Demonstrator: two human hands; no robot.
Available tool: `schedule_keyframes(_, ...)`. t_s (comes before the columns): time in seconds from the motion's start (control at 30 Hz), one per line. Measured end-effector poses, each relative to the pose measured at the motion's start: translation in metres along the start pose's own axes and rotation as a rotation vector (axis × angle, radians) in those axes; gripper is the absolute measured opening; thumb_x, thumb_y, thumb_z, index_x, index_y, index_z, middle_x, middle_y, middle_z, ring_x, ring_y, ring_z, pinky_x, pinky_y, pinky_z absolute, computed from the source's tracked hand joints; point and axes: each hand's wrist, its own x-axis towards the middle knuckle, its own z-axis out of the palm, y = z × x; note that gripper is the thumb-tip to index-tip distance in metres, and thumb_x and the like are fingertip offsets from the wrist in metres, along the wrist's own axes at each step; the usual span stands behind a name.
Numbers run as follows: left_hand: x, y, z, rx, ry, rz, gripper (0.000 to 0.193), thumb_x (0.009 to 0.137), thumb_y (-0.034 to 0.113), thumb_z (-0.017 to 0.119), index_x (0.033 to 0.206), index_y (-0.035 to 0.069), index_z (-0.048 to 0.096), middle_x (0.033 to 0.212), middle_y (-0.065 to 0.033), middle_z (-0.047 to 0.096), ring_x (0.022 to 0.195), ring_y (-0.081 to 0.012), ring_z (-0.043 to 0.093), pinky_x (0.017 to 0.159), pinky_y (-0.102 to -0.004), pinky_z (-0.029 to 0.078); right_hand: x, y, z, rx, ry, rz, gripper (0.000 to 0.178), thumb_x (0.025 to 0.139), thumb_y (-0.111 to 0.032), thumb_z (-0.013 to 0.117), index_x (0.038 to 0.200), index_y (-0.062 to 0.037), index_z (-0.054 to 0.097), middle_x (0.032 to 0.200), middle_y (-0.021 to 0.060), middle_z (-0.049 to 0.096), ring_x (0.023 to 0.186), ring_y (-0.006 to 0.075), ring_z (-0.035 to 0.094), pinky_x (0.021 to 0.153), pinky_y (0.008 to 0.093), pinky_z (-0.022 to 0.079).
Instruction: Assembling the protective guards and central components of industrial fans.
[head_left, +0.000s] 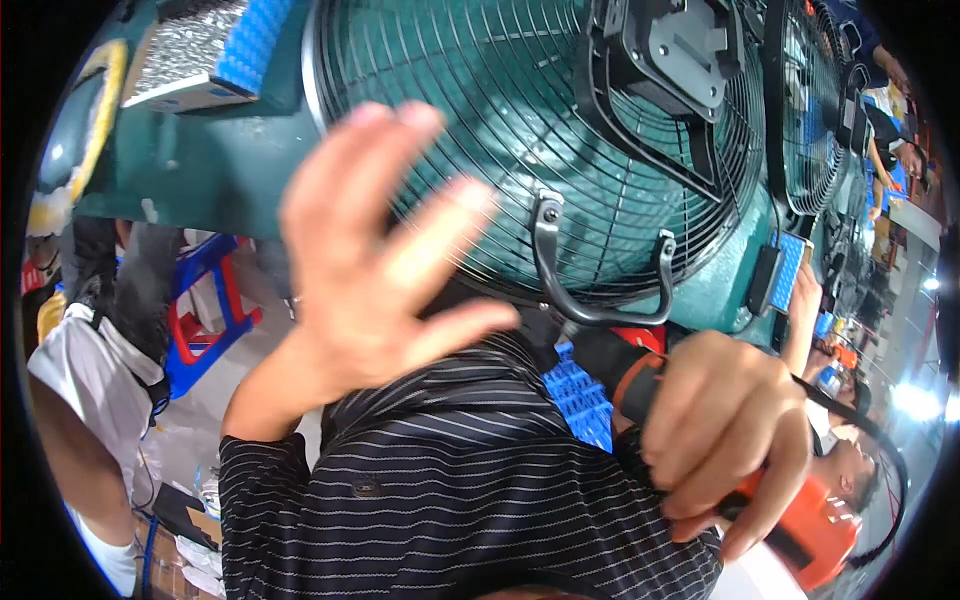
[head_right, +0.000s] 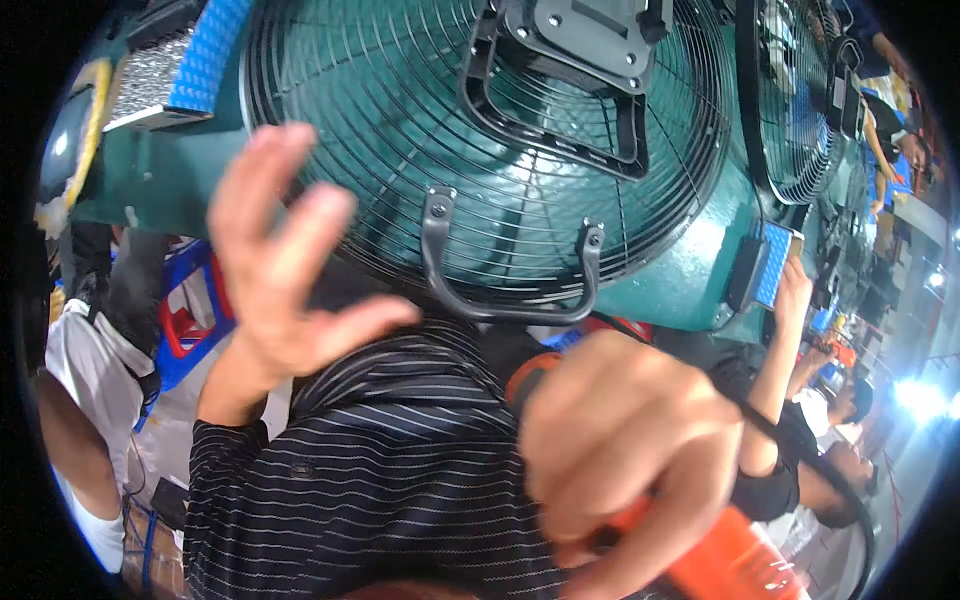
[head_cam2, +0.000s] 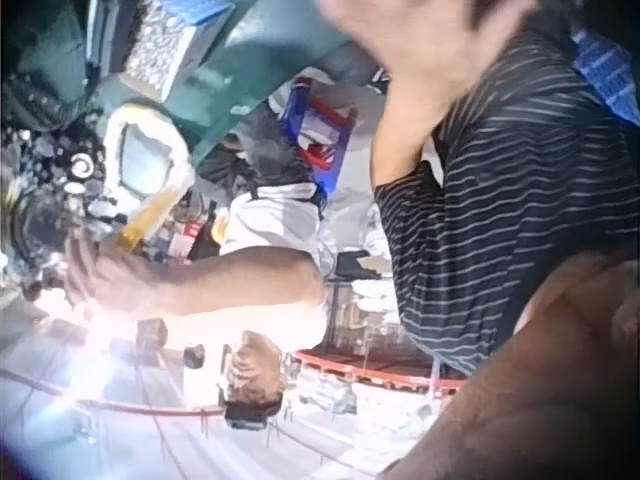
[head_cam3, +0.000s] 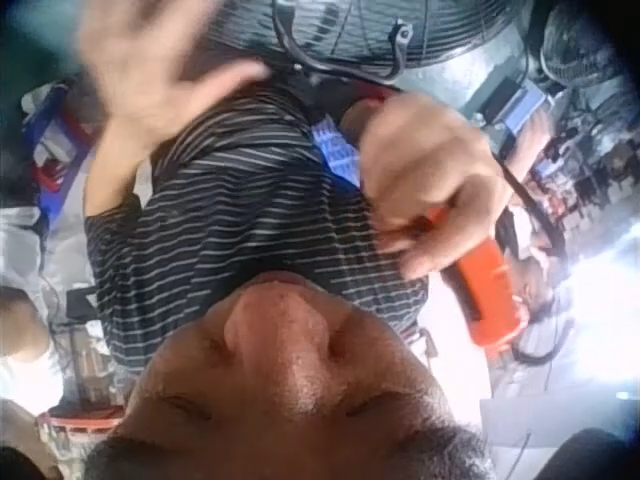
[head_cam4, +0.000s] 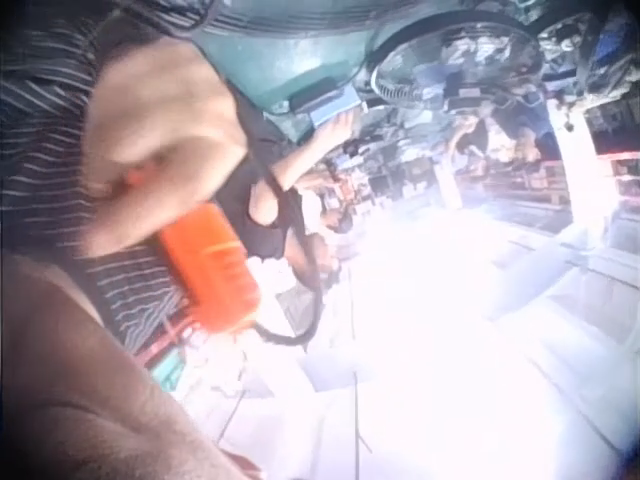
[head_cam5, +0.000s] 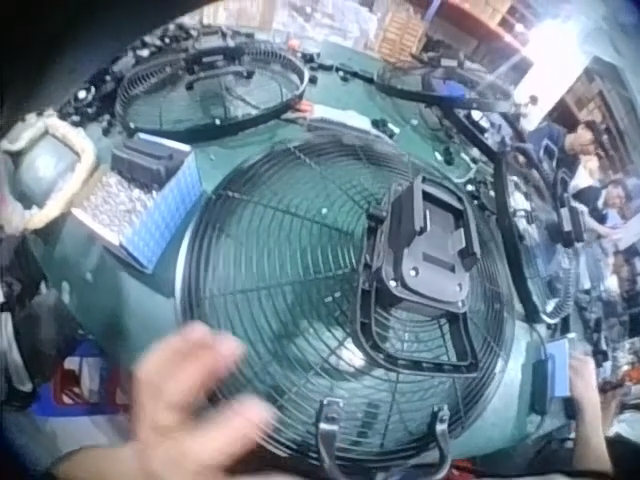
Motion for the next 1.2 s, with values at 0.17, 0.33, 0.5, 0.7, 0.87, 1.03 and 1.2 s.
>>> schedule_keyframes(0.17,0.039,-0.073,-0.091,0.404,0.189,-0.331,0.036,0.089,0.018,0.080,0.123,0.008,0.073,0.109,-0.0079,0.075,0.092,-0.0242,0.072,0.082,-0.0365,0.056,-0.034,-0.030,0.004,0.108,0.235,-0.225,0.034,0.080,0.008,0.084,0.106,-0.0021,0.064,0.075,0.0129,0.071,0.062,0.0210,0.071,0.058,0.0318,0.060)
schedule_keyframes(0.33,0.075,-0.118,-0.127,0.597,-0.291,-0.248,0.028,0.088,0.027,0.077,0.107,0.007,0.076,0.100,-0.0115,0.075,0.097,-0.0322,0.073,0.088,-0.0432,0.055,-0.071,-0.030,0.017,-0.019,0.454,-0.270,0.040,0.081,0.001,0.085,0.112,-0.0042,0.060,0.079,0.0092,0.072,0.058,0.0178,0.070,0.054,0.0295,0.059)
schedule_keyframes(0.5,0.102,-0.119,-0.121,0.595,-0.380,-0.499,0.022,0.082,0.025,0.080,0.096,0.007,0.077,0.094,-0.0120,0.075,0.095,-0.0319,0.073,0.086,-0.0432,0.056,-0.077,-0.020,0.024,-0.050,0.464,-0.256,0.039,0.082,0.002,0.079,0.113,-0.0047,0.057,0.082,0.0062,0.068,0.060,0.0164,0.068,0.055,0.0289,0.060)
schedule_keyframes(0.7,0.098,-0.124,-0.127,0.463,-0.348,-0.520,0.021,0.084,0.020,0.078,0.097,0.003,0.077,0.094,-0.0151,0.075,0.092,-0.0314,0.073,0.085,-0.0417,0.056,-0.084,-0.025,0.033,-0.076,0.568,-0.230,0.038,0.080,0.000,0.078,0.111,-0.0058,0.056,0.079,0.0052,0.067,0.057,0.0157,0.065,0.051,0.0289,0.056)
schedule_keyframes(0.87,0.085,-0.142,-0.130,0.477,-0.223,-0.342,0.017,0.086,0.017,0.075,0.097,0.004,0.078,0.094,-0.0142,0.076,0.094,-0.0312,0.073,0.090,-0.0418,0.054,-0.083,-0.019,0.048,-0.117,0.783,-0.258,0.039,0.077,-0.002,0.079,0.107,-0.0062,0.054,0.071,0.0035,0.060,0.048,0.0130,0.055,0.043,0.0278,0.048)
schedule_keyframes(1.03,0.065,-0.090,-0.123,0.085,0.146,-0.268,0.014,0.091,0.016,0.074,0.097,0.003,0.075,0.092,-0.0130,0.071,0.086,-0.0239,0.069,0.077,-0.0365,0.055,-0.049,-0.015,0.062,-0.185,0.623,-0.284,0.042,0.095,-0.009,0.065,0.136,-0.0055,0.055,0.097,0.0092,0.059,0.074,0.0168,0.053,0.069,0.0327,0.044)
schedule_keyframes(1.2,0.011,0.016,-0.056,-1.255,-0.227,-0.574,0.006,0.099,0.008,0.074,0.101,0.002,0.072,0.095,-0.0027,0.071,0.074,-0.0062,0.063,0.065,-0.0232,0.051,-0.007,-0.011,0.087,-0.217,0.792,-0.541,0.042,0.097,-0.016,0.070,0.134,-0.0066,0.052,0.091,0.0033,0.051,0.074,0.0146,0.051,0.069,0.0311,0.042)
